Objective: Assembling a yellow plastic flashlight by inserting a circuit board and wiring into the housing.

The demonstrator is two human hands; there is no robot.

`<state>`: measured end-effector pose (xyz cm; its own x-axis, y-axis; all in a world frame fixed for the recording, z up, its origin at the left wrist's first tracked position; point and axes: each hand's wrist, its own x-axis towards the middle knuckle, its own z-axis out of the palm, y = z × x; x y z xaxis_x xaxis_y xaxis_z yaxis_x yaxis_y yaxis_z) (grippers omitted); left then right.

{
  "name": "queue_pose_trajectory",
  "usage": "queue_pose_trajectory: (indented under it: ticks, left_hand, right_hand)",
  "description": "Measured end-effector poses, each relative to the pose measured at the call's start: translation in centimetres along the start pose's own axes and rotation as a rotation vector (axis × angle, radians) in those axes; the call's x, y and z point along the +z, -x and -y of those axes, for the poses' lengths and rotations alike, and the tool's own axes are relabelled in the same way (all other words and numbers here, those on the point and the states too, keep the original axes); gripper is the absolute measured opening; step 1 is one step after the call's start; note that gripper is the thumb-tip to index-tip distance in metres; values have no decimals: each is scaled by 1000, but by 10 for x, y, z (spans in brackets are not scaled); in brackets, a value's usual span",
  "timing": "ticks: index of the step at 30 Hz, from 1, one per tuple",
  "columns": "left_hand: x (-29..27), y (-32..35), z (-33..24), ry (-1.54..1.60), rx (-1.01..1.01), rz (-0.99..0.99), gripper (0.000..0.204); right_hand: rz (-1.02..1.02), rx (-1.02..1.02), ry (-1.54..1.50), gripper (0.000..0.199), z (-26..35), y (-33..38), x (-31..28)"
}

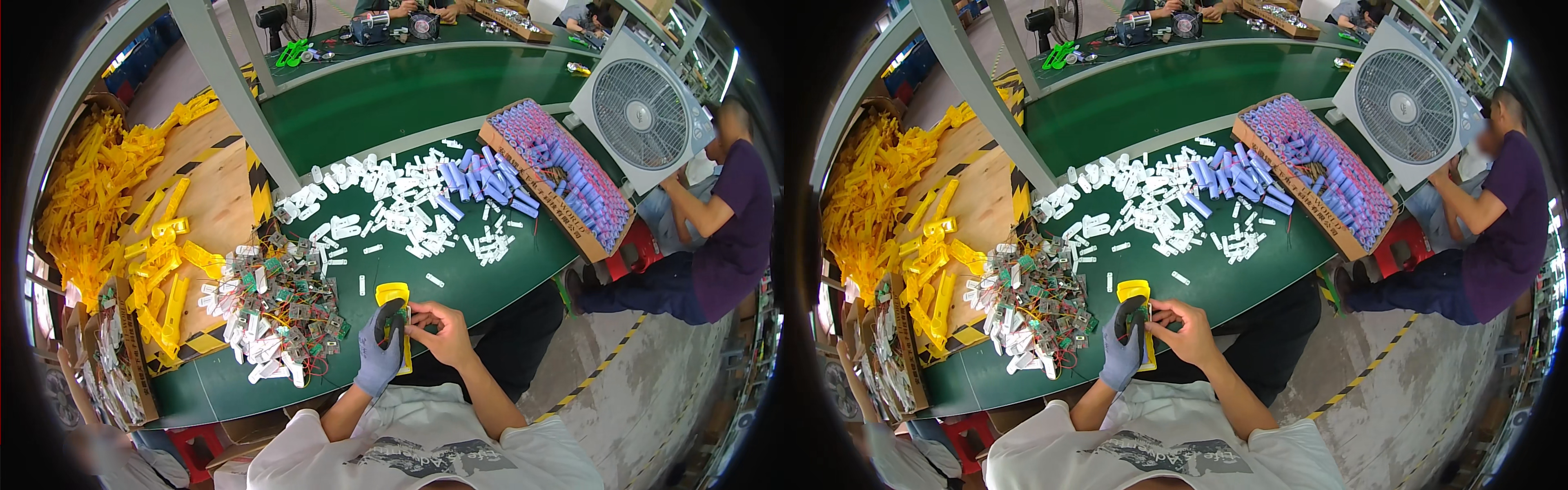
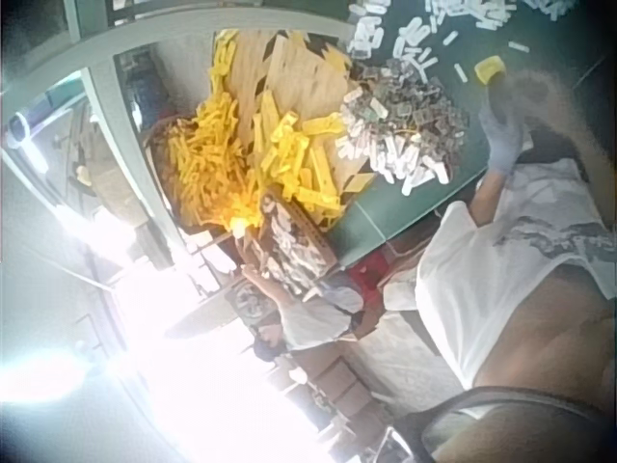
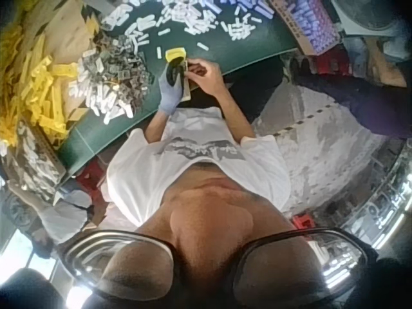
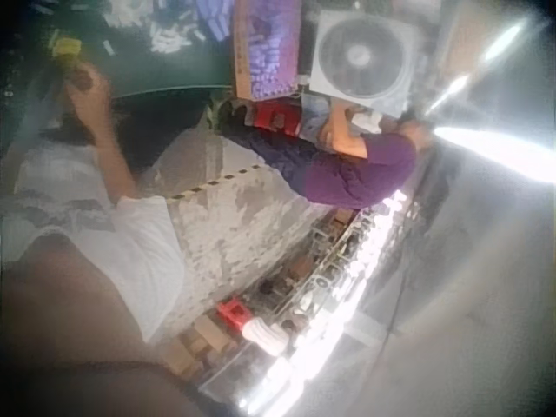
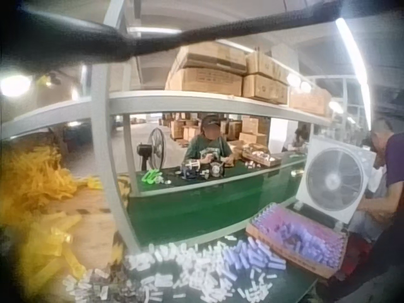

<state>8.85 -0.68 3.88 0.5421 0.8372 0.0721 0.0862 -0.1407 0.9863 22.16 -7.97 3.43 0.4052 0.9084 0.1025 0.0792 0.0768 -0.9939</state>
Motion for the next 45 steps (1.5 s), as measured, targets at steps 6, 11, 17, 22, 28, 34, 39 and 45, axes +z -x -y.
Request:
queue_pose_trajectory:
  ticks: [6,11,17,22,28,34,39,45]
  left_hand:
    - [0,-1,-2,15,17,3,30]
    - [2,-3,-2,11,27,-9,31]
    - [2,-3,-3,1,38,-4,32]
    - [3,2,-4,8,25,-8,32]
    - [2,1,4,42,43,-44,33]
    - [3,-9,-11,-33,53,-1,31]
    - [3,-5,-9,11,12,5,32]
    - [8,-2,-9,93,18,-59,37]
  right_hand:
    - [-22,-1,-2,36,-1,0,1]
    - [-21,-10,-16,36,0,-3,0]
    - [-30,-27,7,36,0,-2,-1]
    - [-9,-31,15,38,1,3,0]
    - [-10,-2,75,38,0,0,1]
    - [-43,-6,-71,37,-1,-5,0]
    - [-34,-6,-78,38,-5,-3,1]
    - [-22,2,-85,39,-2,0,1]
